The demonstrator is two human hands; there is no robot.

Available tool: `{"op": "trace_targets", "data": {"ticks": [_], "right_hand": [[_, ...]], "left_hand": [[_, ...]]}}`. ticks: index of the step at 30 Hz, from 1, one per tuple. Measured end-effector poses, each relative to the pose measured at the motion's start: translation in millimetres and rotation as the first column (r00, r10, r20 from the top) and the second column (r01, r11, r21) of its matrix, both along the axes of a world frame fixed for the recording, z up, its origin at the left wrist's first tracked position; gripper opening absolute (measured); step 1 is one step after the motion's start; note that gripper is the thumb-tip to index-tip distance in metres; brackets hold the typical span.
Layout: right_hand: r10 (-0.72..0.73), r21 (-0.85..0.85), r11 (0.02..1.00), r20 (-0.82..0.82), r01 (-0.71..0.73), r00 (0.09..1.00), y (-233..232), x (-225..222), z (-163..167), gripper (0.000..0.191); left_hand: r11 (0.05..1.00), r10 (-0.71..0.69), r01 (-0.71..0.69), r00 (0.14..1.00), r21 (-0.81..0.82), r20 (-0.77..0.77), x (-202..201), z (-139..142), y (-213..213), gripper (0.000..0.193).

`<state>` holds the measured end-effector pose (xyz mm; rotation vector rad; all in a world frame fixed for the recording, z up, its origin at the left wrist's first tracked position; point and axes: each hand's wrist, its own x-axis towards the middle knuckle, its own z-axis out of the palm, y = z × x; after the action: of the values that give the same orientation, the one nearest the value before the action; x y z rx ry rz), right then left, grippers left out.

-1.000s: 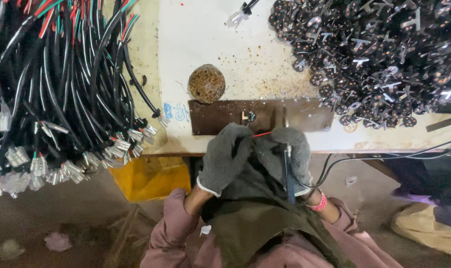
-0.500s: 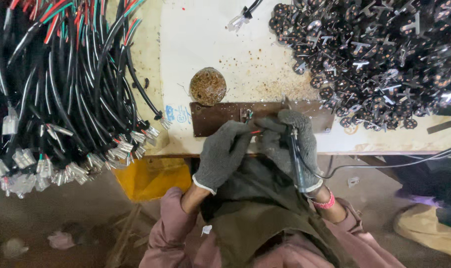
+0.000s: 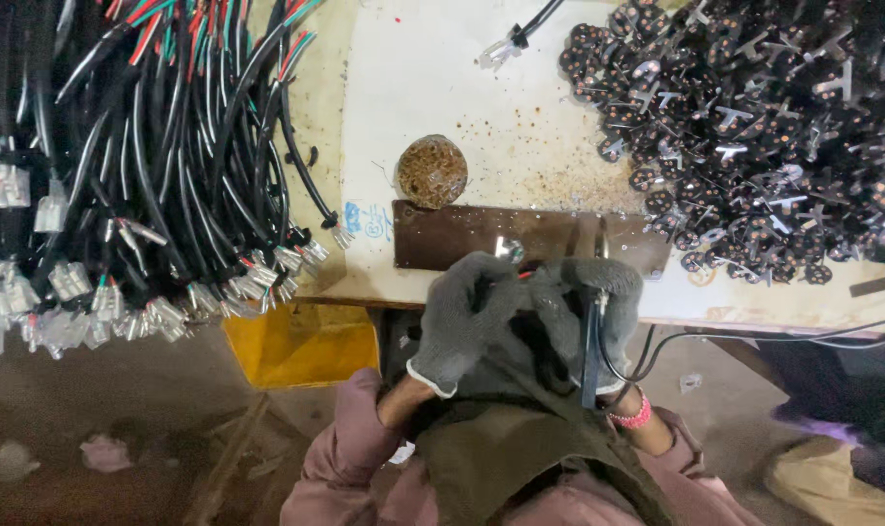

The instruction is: The person solders electrical wires onto lamp holder/plug components at a workbench. They pick a component from a large pile, hold a wire against its terminal, and use a soldering iron to solder the connection, then set the finished assembly aside and repeat with the next component.

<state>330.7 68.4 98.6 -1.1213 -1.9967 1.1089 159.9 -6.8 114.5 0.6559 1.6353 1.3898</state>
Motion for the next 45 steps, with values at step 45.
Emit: {"op": "trace_targets", "data": {"ticks": [45], "right_hand": [[0.241, 0.171, 0.944, 0.226, -0.282, 0.944, 26, -7, 1, 0.044]], "left_hand": [[0.924, -0.280, 0.344, 0.906, 0.166, -0.319, -25, -11, 3, 0.023]]}}
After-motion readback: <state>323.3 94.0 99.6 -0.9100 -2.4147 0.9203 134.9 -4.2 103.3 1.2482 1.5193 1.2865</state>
